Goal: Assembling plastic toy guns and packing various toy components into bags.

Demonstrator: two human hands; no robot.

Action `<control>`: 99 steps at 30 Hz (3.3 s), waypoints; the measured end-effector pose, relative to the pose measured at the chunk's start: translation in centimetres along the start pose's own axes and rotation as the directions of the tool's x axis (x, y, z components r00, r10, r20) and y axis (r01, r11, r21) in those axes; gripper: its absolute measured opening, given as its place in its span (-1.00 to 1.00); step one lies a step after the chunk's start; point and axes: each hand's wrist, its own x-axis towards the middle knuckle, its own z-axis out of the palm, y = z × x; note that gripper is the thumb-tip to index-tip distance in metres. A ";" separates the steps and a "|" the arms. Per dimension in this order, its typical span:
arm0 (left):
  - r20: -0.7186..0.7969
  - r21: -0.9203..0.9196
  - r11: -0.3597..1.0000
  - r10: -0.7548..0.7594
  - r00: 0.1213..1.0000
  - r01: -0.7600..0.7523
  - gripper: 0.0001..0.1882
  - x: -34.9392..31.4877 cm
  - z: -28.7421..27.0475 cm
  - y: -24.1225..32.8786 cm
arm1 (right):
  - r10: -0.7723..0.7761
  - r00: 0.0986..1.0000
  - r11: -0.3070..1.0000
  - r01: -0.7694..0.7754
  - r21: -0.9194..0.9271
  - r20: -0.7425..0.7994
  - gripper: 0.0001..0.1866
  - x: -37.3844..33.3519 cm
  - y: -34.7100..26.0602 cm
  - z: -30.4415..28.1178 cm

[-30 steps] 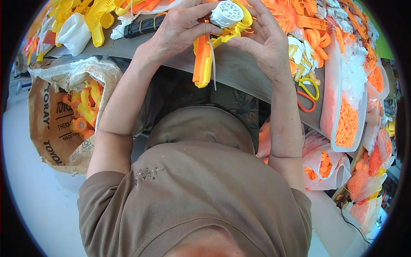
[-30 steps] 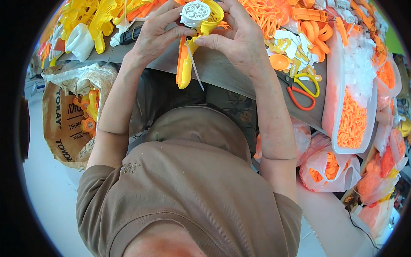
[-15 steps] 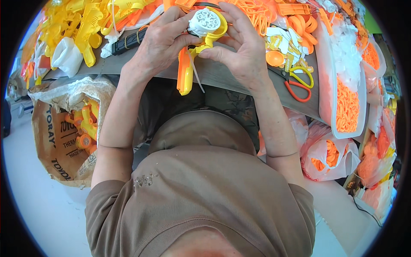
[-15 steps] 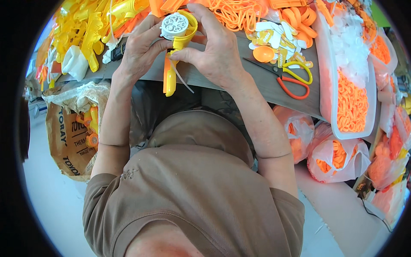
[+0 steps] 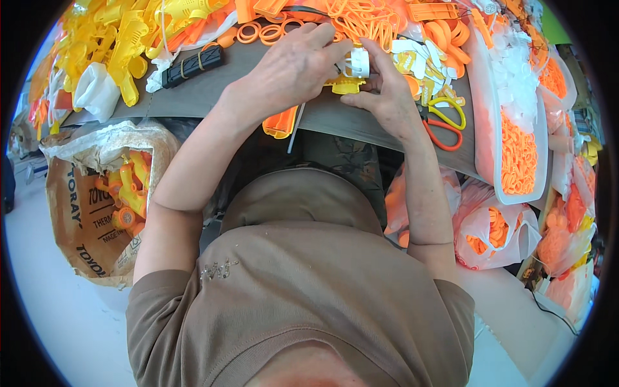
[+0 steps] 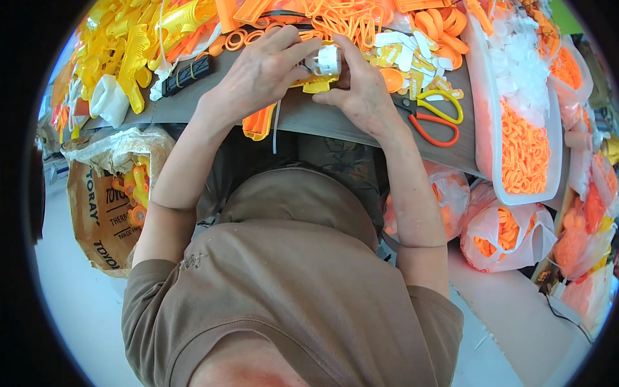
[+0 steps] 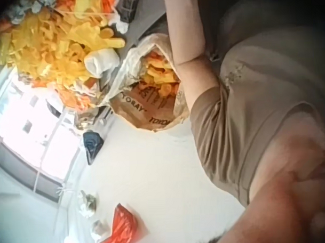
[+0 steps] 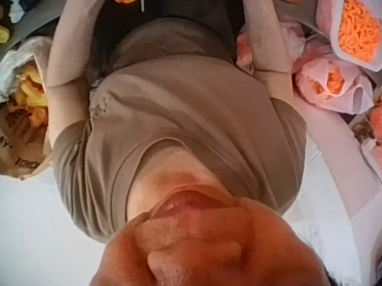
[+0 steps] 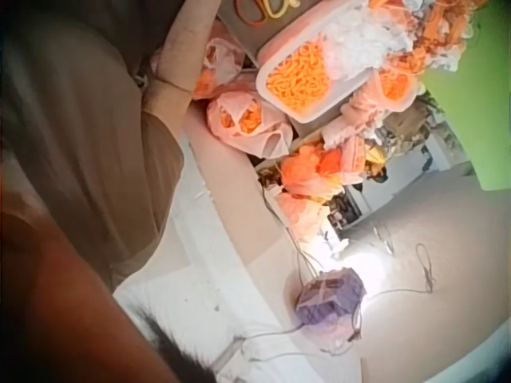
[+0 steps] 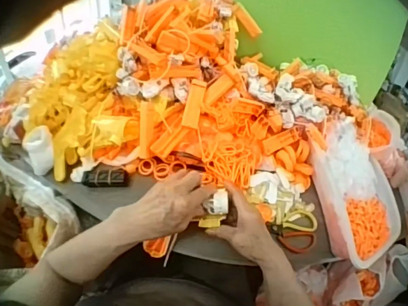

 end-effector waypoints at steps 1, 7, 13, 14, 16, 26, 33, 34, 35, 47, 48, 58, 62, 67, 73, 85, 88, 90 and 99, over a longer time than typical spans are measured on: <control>-0.001 -0.003 1.000 0.001 1.000 -0.001 -0.58 0.1 0.5 -0.3 | 0.002 1.000 1.000 -0.002 -0.002 -0.002 -0.14 0.0 0.3 -0.1; -0.068 -0.153 0.986 -0.070 0.995 0.059 -0.62 -0.5 1.4 -2.0 | -0.023 0.996 0.969 0.001 -0.249 -0.086 -0.23 0.6 1.0 0.6; -0.271 -0.086 0.981 -0.189 0.944 0.172 -0.63 -3.9 -0.8 -2.1 | -0.383 0.888 0.845 0.225 -0.485 -0.255 -0.56 -3.5 -0.4 2.6; -0.223 -0.056 0.982 -0.190 0.956 0.182 -0.63 -4.7 -0.9 -1.9 | -0.360 0.907 0.856 0.228 -0.464 -0.219 -0.67 -4.9 -0.3 3.5; -0.083 -0.020 0.972 -0.234 0.969 0.233 -0.62 -5.7 -1.0 -0.7 | -0.123 0.992 0.957 0.111 -0.267 -0.027 -0.79 -7.4 0.1 5.2; -0.161 -0.027 0.970 -0.242 0.957 0.241 -0.59 -5.7 1.7 -1.5 | 0.338 0.870 0.714 -0.486 0.504 0.360 -0.82 -6.6 1.9 8.1; -0.198 -0.086 0.973 -0.226 0.954 0.213 -0.57 -5.3 2.2 -1.7 | 0.368 0.911 0.714 -0.406 0.570 0.188 -0.83 -8.7 0.0 3.1; -0.209 -0.092 0.969 -0.243 0.947 0.228 -0.57 -5.3 2.3 -1.9 | 0.379 0.906 0.787 -0.423 0.449 0.189 -0.83 -8.7 0.1 3.2; -0.219 -0.099 0.965 -0.260 0.940 0.244 -0.58 -5.3 2.4 -2.1 | 0.395 0.899 0.842 -0.436 0.318 0.188 -0.82 -8.6 0.3 3.3; 0.412 -0.693 0.516 -0.289 0.864 0.503 -0.86 -6.1 -3.2 7.1 | -0.244 0.930 0.559 -0.095 -0.824 -0.273 -0.69 -9.9 0.0 -8.3; 0.553 -0.664 0.488 -0.189 0.811 0.567 -0.82 -6.8 -1.9 7.2 | -0.228 0.954 0.474 -0.068 -0.878 -0.197 -0.62 -9.7 0.2 -9.2; 0.767 -0.640 -0.320 -0.322 0.555 0.699 -0.59 -9.8 4.3 6.0 | -0.011 1.000 0.551 0.026 -0.834 0.024 -0.53 -9.6 -0.1 -10.5; 0.809 -0.576 -0.626 -0.346 0.475 0.526 -0.70 -9.3 4.4 6.6 | 0.137 0.988 0.649 -0.140 -0.748 -0.066 -0.48 -11.7 -0.1 -9.1; 0.825 -0.523 -0.696 -0.270 0.496 0.492 -0.76 -10.1 4.9 6.1 | 0.397 0.918 0.918 -0.397 -0.013 0.006 -0.28 -14.0 -0.5 -2.9; 0.829 -0.485 -0.734 -0.212 0.517 0.475 -0.71 -10.1 4.4 6.1 | 0.424 0.880 0.891 -0.448 0.078 0.212 0.02 -15.0 1.5 0.2; 0.800 -0.468 -0.759 -0.148 0.581 0.453 -0.67 -10.3 4.8 5.9 | 0.487 0.839 0.797 -0.541 0.268 0.244 -0.14 -14.3 1.3 2.6; 0.796 -0.469 -0.760 -0.143 0.588 0.450 -0.67 -10.4 4.9 5.8 | 0.473 0.847 0.806 -0.527 0.269 0.242 -0.15 -14.2 1.3 2.6; 0.796 -0.468 -0.761 -0.142 0.588 0.450 -0.67 -10.4 4.9 5.8 | 0.457 0.857 0.811 -0.511 0.283 0.238 -0.16 -14.3 1.6 2.7; 0.805 -0.469 -0.757 -0.154 0.573 0.455 -0.65 -10.2 4.9 5.8 | 0.430 0.870 0.829 -0.486 0.275 0.243 -0.23 -13.9 1.6 2.6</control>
